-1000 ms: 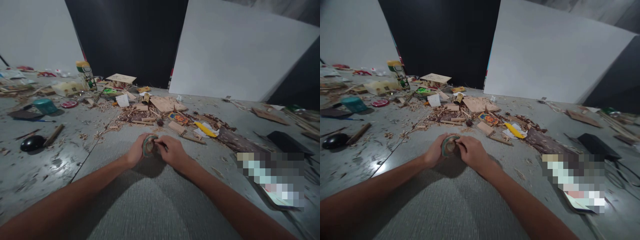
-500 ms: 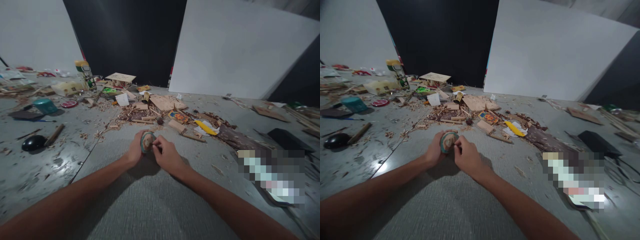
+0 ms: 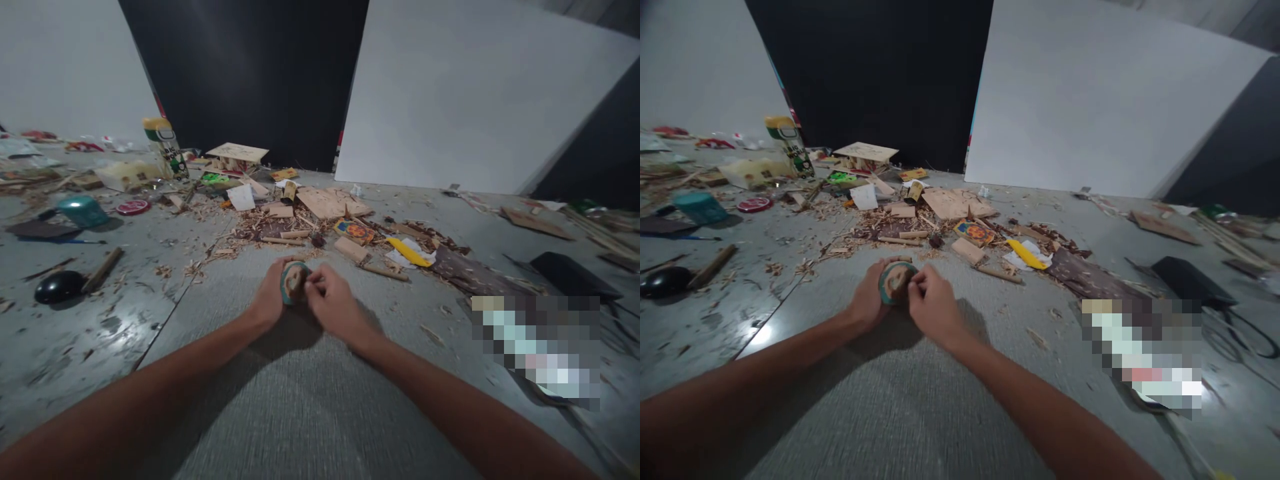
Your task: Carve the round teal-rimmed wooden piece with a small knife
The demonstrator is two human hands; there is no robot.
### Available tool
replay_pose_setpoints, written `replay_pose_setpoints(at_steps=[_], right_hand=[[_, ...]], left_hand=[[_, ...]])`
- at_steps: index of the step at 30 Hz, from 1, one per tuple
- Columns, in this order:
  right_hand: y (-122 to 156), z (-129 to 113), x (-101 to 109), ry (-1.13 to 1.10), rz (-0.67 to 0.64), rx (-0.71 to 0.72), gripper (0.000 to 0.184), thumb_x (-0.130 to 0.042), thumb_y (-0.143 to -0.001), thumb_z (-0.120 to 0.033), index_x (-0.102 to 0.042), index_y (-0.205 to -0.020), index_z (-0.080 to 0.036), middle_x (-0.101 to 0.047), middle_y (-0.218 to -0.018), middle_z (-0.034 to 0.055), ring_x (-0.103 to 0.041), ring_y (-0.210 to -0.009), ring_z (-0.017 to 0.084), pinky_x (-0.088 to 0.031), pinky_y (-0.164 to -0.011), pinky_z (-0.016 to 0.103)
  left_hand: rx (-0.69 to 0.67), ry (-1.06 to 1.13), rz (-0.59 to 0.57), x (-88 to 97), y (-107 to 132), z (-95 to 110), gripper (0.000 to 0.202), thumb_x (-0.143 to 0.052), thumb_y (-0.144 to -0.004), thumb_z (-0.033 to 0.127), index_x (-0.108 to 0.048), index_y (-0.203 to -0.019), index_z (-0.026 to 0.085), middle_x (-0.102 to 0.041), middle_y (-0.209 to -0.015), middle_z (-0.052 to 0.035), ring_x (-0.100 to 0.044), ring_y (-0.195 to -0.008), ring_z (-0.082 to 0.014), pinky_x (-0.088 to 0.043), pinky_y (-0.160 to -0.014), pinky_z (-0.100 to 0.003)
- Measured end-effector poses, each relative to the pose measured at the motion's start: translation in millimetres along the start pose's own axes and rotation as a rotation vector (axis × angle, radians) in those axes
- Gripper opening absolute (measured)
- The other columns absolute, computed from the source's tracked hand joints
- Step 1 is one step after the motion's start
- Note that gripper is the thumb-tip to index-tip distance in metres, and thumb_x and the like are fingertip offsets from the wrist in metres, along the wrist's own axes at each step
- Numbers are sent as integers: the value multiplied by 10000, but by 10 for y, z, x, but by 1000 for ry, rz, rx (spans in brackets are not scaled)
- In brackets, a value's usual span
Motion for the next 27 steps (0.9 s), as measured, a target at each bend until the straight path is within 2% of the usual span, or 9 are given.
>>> replay_pose_setpoints(at_steps=[2, 4, 7, 10, 13, 16, 19, 23, 27], right_hand=[[44, -17, -58, -23, -38, -11, 127, -503, -826, -105, -474, -801, -226, -631, -696, 14, -592, -601, 145, -420, -507, 240], [89, -49, -109, -51, -94, -18, 121, -507, -835, -124, -474, -779, -226, -588, -618, -13, -556, -534, 132, -399, -462, 225], [73, -149, -28, -128, -97, 48, 72, -530, -871, -201, -493, -813, -225, -587, -642, -20, -581, -556, 133, -438, -490, 231], [-48, -206, 210, -128, -13, 130, 31, -544, -890, -240, -523, -903, -221, -629, -737, 1, -632, -616, 148, -494, -561, 269], [-177, -197, 383, -17, 13, 153, 108, -555, -895, -217, -539, -1001, -212, -661, -734, 13, -675, -675, 179, -510, -614, 303], [-229, -262, 453, 105, -1, 209, 120, -585, -890, -192, -567, -1007, -213, -718, -802, 42, -703, -745, 199, -511, -657, 317], [-207, -408, 425, 311, -10, 335, 56, -612, -883, -163, -622, -898, -215, -733, -829, 40, -680, -734, 192, -489, -664, 315], [-127, -554, 280, 500, -29, 551, 125, -604, -871, -97, -657, -836, -206, -727, -878, 62, -655, -853, 216, -478, -767, 345], [-109, -537, 260, 526, 47, 591, 155, -589, -850, -77, -637, -792, -213, -703, -810, 49, -632, -800, 207, -467, -729, 330]], left_hand=[[-61, -22, 116, 62, 42, 74, 256, -479, -871, 403, -641, -893, 206, -657, -742, -13, -597, -677, -161, -469, -629, -257], [-49, -16, 155, 51, 86, 96, 282, -478, -867, 393, -667, -887, 184, -681, -769, -27, -612, -692, -163, -487, -654, -264], [44, 58, 104, -21, 116, 75, 399, -396, -904, 419, -695, -831, 163, -696, -778, -65, -626, -686, -180, -509, -646, -283], [133, 112, -30, -116, 121, 52, 520, -286, -932, 447, -708, -875, 148, -696, -759, -105, -617, -616, -208, -495, -515, -306], [163, 101, -155, -189, 119, 43, 575, -237, -935, 445, -700, -974, 107, -702, -775, -146, -637, -628, -249, -453, -415, -300], [149, 80, -192, -201, 109, 38, 574, -255, -931, 452, -701, -986, 94, -704, -781, -162, -656, -675, -267, -450, -406, -290], [129, 54, -179, -199, 107, 35, 553, -269, -928, 432, -714, -898, 104, -691, -736, -155, -637, -640, -257, -461, -412, -307], [118, 7, -121, -181, 113, 26, 512, -277, -929, 391, -688, -768, 131, -659, -670, -120, -585, -571, -217, -458, -416, -304], [117, -22, -82, -154, 98, 13, 494, -291, -929, 385, -645, -681, 144, -624, -621, -89, -546, -518, -185, -442, -406, -291]])
Point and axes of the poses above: each hand's wrist, its own y-axis away from the middle knuckle, its own x-axis out of the back of the hand, z = x × y, the point moved 9 cm from there along -y, towards the middle knuckle
